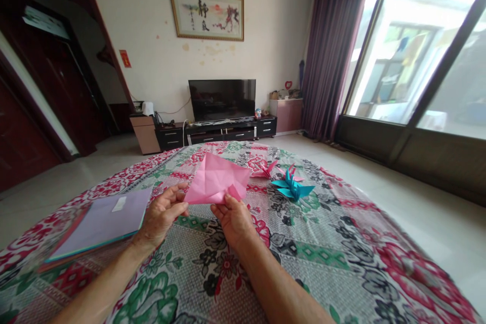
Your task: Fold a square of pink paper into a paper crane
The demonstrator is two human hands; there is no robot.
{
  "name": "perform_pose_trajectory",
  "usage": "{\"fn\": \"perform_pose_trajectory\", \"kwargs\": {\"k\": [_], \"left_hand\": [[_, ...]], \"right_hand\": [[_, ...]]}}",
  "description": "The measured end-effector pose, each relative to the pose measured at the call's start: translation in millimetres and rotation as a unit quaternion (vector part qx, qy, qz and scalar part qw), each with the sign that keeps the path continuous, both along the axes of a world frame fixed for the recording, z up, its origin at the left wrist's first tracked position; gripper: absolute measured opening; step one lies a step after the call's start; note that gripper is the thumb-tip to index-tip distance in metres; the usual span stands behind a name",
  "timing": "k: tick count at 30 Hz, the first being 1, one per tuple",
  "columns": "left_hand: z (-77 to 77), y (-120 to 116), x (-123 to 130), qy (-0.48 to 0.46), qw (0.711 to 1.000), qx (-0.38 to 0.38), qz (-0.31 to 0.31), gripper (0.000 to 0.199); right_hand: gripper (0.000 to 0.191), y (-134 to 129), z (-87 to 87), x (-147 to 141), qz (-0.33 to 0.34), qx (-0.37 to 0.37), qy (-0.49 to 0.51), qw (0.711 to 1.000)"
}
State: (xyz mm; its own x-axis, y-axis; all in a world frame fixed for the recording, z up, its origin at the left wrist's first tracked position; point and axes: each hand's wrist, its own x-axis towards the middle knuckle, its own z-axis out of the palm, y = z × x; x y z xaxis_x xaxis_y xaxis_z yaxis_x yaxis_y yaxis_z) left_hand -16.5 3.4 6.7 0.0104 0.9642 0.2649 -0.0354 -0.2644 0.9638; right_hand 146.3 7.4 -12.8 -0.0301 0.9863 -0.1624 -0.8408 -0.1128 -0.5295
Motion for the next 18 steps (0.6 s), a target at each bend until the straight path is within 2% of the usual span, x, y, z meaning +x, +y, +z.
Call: {"fn": "perform_pose_trajectory", "kwargs": {"k": [9, 18], "left_hand": [[-0.7, -0.7, 1.1, 0.012, 1.0, 0.006, -0.005, 0.043], [-4.4, -0.4, 2.2, 0.012, 1.0, 0.0, -0.01, 0.042]], "right_hand": [[0.023, 1.2, 0.5, -1.5, -0.022, -0.001, 0.004, 1.0], [0.028, 5.3, 1.5, 1.1, -0.048, -0.013, 0.002, 0.999]]}}
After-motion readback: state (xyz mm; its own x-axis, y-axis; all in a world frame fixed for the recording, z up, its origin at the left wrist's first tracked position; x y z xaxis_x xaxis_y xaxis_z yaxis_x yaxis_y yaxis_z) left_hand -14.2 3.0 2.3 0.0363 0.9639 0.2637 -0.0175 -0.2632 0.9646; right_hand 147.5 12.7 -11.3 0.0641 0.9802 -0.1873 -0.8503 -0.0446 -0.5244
